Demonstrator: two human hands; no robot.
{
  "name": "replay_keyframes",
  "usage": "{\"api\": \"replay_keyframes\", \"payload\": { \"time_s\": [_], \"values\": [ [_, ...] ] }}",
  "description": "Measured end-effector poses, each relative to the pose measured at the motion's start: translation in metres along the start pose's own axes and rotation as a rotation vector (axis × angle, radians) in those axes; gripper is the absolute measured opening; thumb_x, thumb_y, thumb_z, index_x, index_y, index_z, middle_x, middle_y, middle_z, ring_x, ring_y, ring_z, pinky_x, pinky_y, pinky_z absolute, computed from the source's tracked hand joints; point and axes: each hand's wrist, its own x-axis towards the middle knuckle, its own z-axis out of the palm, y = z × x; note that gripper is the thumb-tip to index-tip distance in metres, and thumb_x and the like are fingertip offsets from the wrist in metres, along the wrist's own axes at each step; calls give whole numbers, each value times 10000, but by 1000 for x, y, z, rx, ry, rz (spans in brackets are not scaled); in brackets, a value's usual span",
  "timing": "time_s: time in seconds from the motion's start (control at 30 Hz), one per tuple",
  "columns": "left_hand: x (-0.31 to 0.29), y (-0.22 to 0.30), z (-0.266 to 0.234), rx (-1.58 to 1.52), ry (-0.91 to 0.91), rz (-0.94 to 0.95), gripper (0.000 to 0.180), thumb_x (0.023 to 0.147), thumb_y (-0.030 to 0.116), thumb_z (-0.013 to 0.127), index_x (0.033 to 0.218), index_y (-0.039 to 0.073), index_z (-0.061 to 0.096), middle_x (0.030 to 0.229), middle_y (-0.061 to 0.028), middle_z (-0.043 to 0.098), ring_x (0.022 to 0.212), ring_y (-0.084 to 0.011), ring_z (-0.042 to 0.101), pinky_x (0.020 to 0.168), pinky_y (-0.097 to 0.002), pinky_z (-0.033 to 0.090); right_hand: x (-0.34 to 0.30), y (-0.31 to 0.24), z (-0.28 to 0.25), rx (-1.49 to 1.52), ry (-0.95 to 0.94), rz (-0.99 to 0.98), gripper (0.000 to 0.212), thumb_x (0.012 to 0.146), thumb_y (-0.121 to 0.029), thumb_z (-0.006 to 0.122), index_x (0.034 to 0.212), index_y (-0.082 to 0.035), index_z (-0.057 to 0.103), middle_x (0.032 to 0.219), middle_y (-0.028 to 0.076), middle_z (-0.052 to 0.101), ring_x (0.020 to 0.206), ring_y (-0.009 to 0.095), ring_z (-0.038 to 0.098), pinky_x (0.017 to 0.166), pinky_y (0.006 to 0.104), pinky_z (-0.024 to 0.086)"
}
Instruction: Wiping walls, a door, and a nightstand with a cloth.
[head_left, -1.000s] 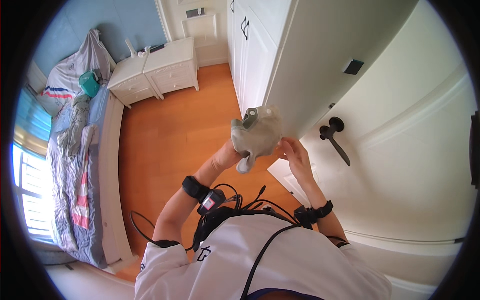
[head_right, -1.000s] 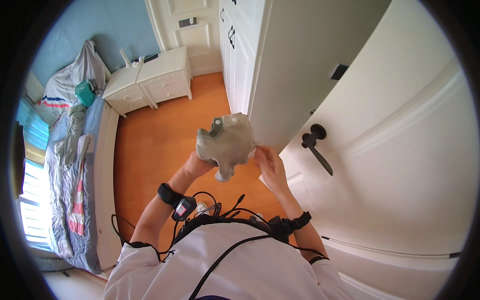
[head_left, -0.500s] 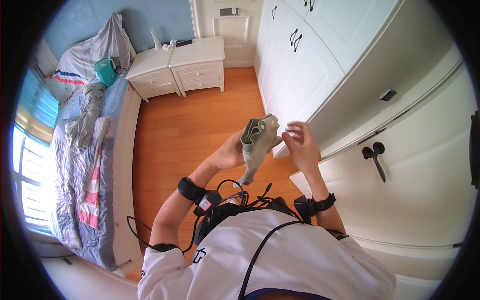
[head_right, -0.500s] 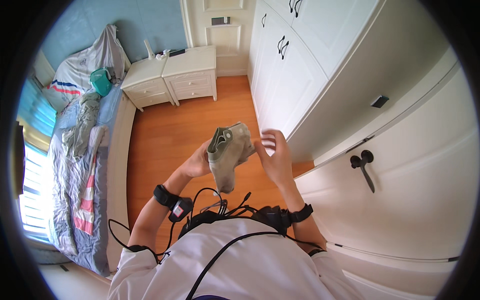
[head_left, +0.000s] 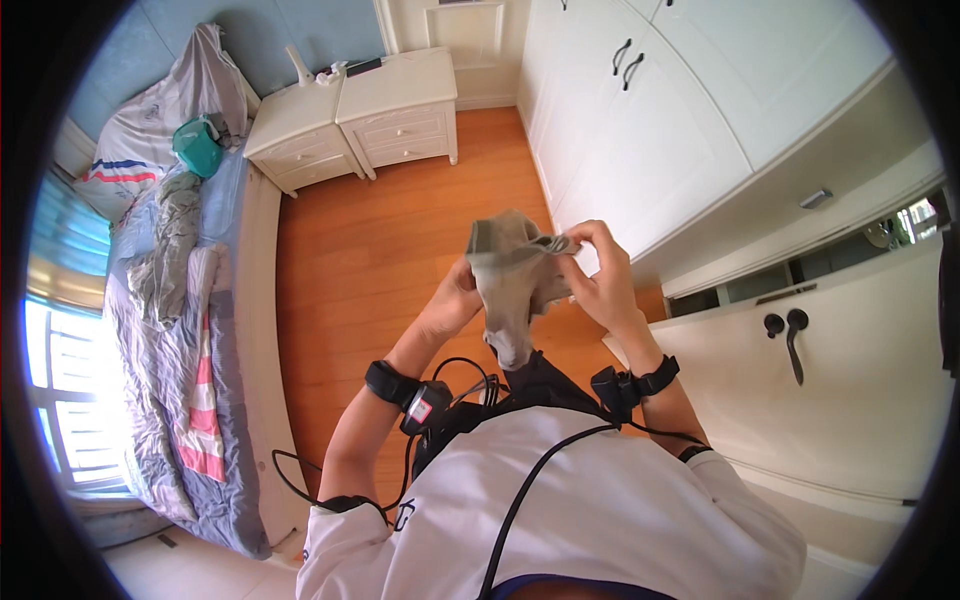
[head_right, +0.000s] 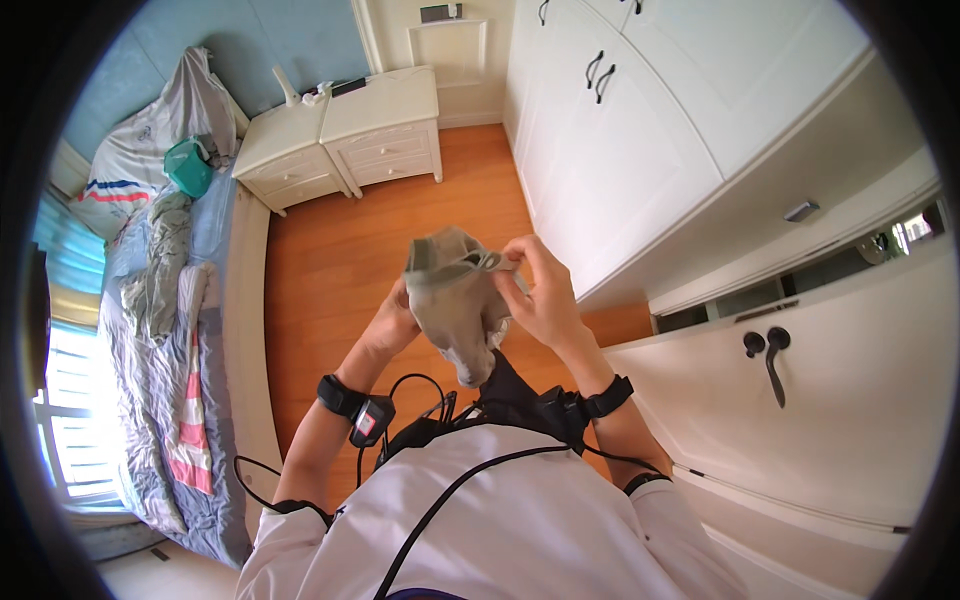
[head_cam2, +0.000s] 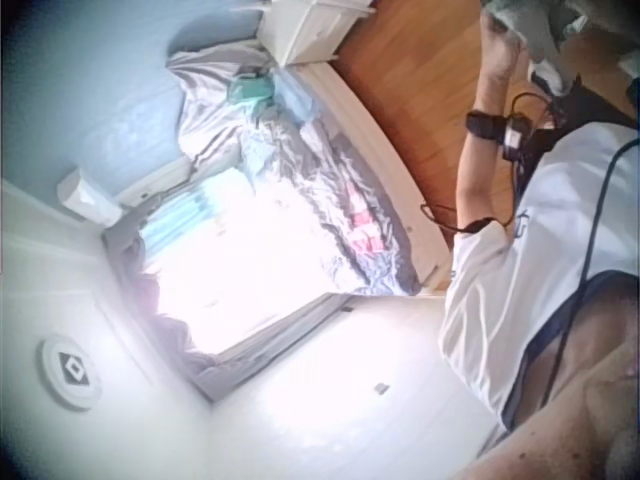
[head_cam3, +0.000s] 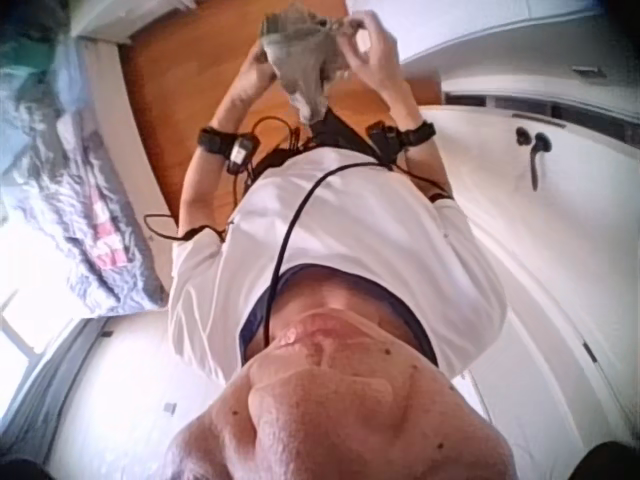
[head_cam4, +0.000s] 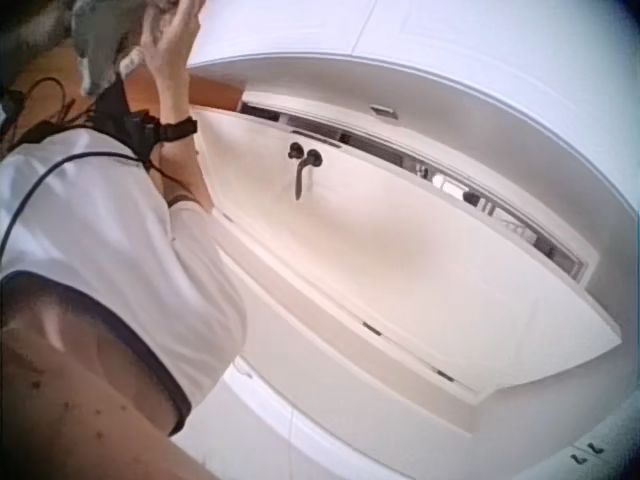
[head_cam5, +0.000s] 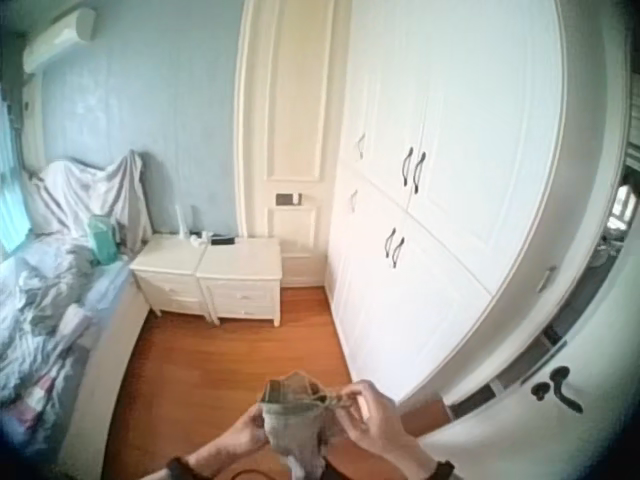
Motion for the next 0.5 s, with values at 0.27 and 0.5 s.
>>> {"api": "replay_keyframes", "payload": {
  "time_s": [0.27, 0.5],
  "values": [
    [97, 39, -79, 62, 218, 63, 291, 874, 54, 484, 1163, 22, 481, 1071, -30, 564, 963, -117, 530, 809, -272, 441, 100, 87, 42, 160, 33, 267, 171, 812, -85, 603, 913, -10, 487, 718, 67, 536, 580, 106, 458, 524, 240, 391],
    [188, 80, -137, 129, 215, -101, 260, 876, 70, 444, 1116, -12, 501, 972, -8, 573, 825, -79, 528, 719, -233, 445, 189, 161, 95, 84, 94, 319, 199, 806, -100, 607, 937, 1, 495, 715, 108, 540, 612, 194, 500, 548, 302, 408]
  ]
}}
